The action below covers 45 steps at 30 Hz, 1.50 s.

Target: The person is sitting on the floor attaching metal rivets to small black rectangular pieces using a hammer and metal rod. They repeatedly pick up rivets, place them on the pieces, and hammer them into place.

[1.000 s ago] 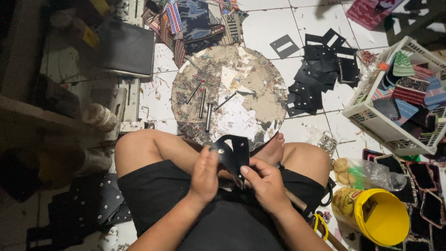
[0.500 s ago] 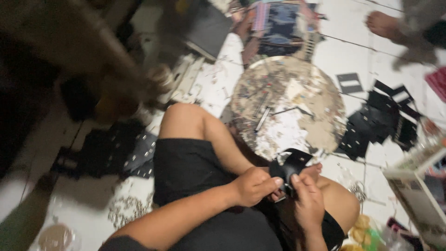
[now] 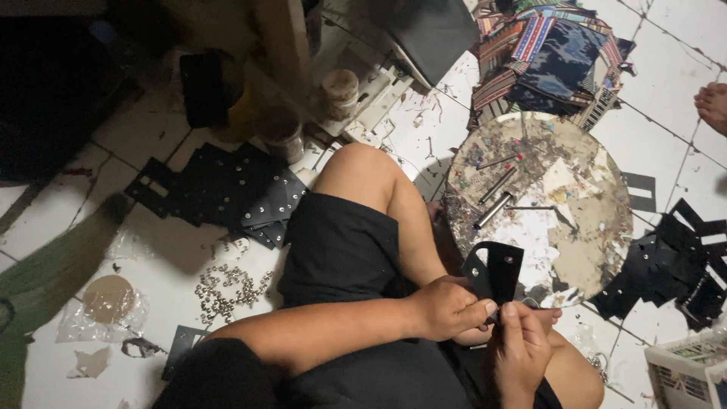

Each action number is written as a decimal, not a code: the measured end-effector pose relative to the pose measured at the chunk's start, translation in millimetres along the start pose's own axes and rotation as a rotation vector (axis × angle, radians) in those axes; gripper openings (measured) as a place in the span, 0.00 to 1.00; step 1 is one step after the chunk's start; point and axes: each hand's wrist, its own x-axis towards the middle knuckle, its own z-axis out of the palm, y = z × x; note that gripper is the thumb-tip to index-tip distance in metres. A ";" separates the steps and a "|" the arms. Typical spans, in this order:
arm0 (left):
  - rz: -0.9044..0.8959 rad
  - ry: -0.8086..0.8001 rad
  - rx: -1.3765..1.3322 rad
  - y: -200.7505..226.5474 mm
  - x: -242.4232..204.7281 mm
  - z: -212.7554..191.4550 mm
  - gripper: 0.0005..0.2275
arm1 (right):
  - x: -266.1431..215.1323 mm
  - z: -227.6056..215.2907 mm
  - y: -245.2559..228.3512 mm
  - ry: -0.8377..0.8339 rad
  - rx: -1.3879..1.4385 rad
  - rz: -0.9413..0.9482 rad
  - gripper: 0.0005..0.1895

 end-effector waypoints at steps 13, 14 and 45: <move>-0.234 0.387 -0.752 -42.0 -38.0 -51.3 0.13 | 7.4 24.4 -5.0 -0.280 0.095 0.147 0.09; -0.176 0.420 -0.823 -46.6 -46.2 -56.2 0.07 | 3.6 36.1 -19.1 -0.293 0.129 0.241 0.13; -0.743 0.584 0.697 -252.6 -209.7 -255.0 0.26 | -21.9 -51.3 1.1 -0.386 -1.172 0.526 0.23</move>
